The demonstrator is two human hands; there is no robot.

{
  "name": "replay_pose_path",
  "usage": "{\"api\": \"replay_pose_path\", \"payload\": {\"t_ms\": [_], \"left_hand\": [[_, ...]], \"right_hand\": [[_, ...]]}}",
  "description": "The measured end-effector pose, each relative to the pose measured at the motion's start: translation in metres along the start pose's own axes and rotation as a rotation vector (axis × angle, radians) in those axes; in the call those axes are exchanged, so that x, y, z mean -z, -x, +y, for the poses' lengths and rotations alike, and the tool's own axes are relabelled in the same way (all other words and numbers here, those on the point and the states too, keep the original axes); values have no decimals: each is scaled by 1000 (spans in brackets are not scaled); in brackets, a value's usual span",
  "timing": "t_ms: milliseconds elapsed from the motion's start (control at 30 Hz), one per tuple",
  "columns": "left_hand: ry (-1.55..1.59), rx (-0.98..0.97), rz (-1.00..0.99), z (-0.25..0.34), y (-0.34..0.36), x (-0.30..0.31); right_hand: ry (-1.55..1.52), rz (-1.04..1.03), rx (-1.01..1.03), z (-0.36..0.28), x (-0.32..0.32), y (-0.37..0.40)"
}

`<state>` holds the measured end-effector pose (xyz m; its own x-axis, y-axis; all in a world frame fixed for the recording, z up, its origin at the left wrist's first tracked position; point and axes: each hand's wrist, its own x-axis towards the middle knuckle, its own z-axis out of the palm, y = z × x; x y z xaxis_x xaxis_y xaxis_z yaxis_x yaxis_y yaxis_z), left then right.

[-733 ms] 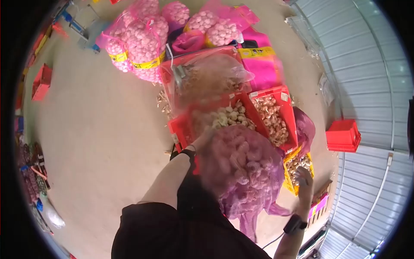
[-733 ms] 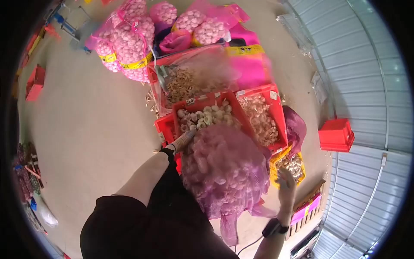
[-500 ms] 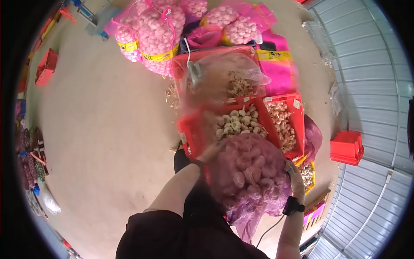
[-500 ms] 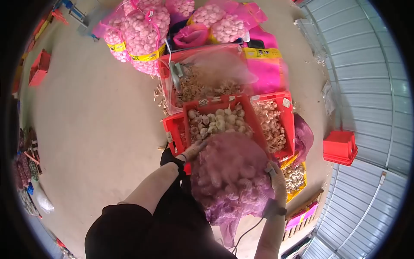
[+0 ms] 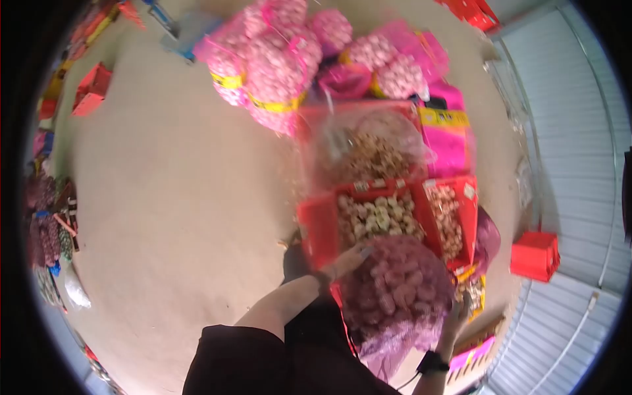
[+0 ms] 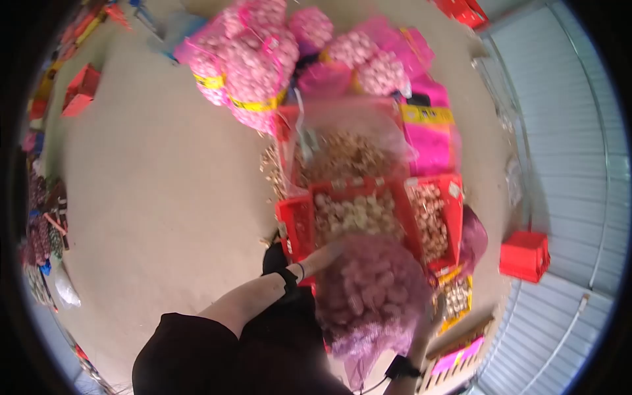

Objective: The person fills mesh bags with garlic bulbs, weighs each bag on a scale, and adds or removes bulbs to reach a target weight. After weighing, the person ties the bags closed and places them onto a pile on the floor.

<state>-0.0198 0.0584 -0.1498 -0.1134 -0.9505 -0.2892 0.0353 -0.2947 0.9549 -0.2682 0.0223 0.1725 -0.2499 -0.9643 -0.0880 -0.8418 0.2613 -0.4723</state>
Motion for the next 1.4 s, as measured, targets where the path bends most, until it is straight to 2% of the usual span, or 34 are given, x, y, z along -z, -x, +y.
{"api": "replay_pose_path", "payload": {"t_ms": [33, 67, 100, 133, 200, 233, 300, 333, 367, 433, 533, 567, 633, 700, 767, 800, 867, 900, 933, 967, 1000, 1033, 1100, 1167, 1200, 1233, 1267, 1333, 1367, 1400], "left_hand": [[-24, -7, 33, 22, -5, 32], [-30, 87, -81, 64, 0, 69], [-36, 183, -205, 90, 8, 102], [-627, -272, -185, 16, 11, 128], [221, 430, 85, 25, 52, 188], [-352, 398, -163, 22, 56, 230], [-557, 601, 282, 77, 100, 291], [-563, 578, 411, 64, 123, 318], [-465, 721, 554, 60, 142, 342], [-407, 769, 628, 61, 188, 383], [-367, 768, 698, 41, 252, 416], [-278, 798, 686, 37, 272, 419], [-167, 837, 613, 40, 310, 425], [-78, 788, 612, 26, 344, 426], [-185, 775, 455, 9, 383, 440], [-189, 841, 463, 18, 400, 449], [-156, 884, 490, 19, 418, 459], [-178, 893, 577, 3, 427, 474], [-202, 910, 663, -10, 436, 486], [-194, 902, 676, -16, 441, 496], [-169, 927, 664, -22, 443, 508], [-145, 947, 651, -27, 441, 521], [141, 761, 780, -45, 434, 547], [83, 739, 770, -26, 418, 579], [70, 737, 726, 8, 412, 593], [55, 741, 679, 46, 408, 617], [41, 749, 700, 68, 405, 650], [136, 852, 586, 95, 416, 696], [132, 853, 600, 100, 420, 720], [134, 756, 725, 102, 424, 745]], "right_hand": [[-104, 111, 11, -1, -2, 11], [198, 140, 189, 9, -2, 19], [98, -46, 145, 14, -14, 29], [143, 22, 162, 4, -22, 34], [177, 109, 196, -7, -26, 36], [135, 84, 152, -5, -27, 33], [79, 79, 152, -5, -29, 26], [118, 76, 121, -6, -28, 24], [158, 70, 83, -4, -28, 28], [118, 112, 147, 13, -34, 19], [173, 87, 141, 15, -32, 17], [122, 50, 121, 7, -28, 19], [32, -52, 5, 32, -31, 2], [144, 35, 75, 16, -22, 11], [349, 334, -15, -30, -20, 47], [331, 329, -21, -42, -27, 64], [212, 590, 268, -78, -37, 74], [-107, 486, 293, -103, -52, 83], [-190, 357, 335, -138, -67, 99], [-652, 175, 186, -167, -95, 111], [-566, 19, 381, -213, -105, 131], [-574, 23, 394, -233, -127, 143], [-887, -899, -44, -257, -196, 148], [-851, -1502, 26, -237, -313, 128], [-105, -1602, 597, -246, -372, 120], [677, -1476, 1113, -261, -424, 117], [658, -1481, 1134, -275, -464, 112], [1014, -1337, 702, -292, -511, 112], [492, -1544, 870, -355, -487, 105], [-319, -1669, 679, -378, -523, 94]]}}
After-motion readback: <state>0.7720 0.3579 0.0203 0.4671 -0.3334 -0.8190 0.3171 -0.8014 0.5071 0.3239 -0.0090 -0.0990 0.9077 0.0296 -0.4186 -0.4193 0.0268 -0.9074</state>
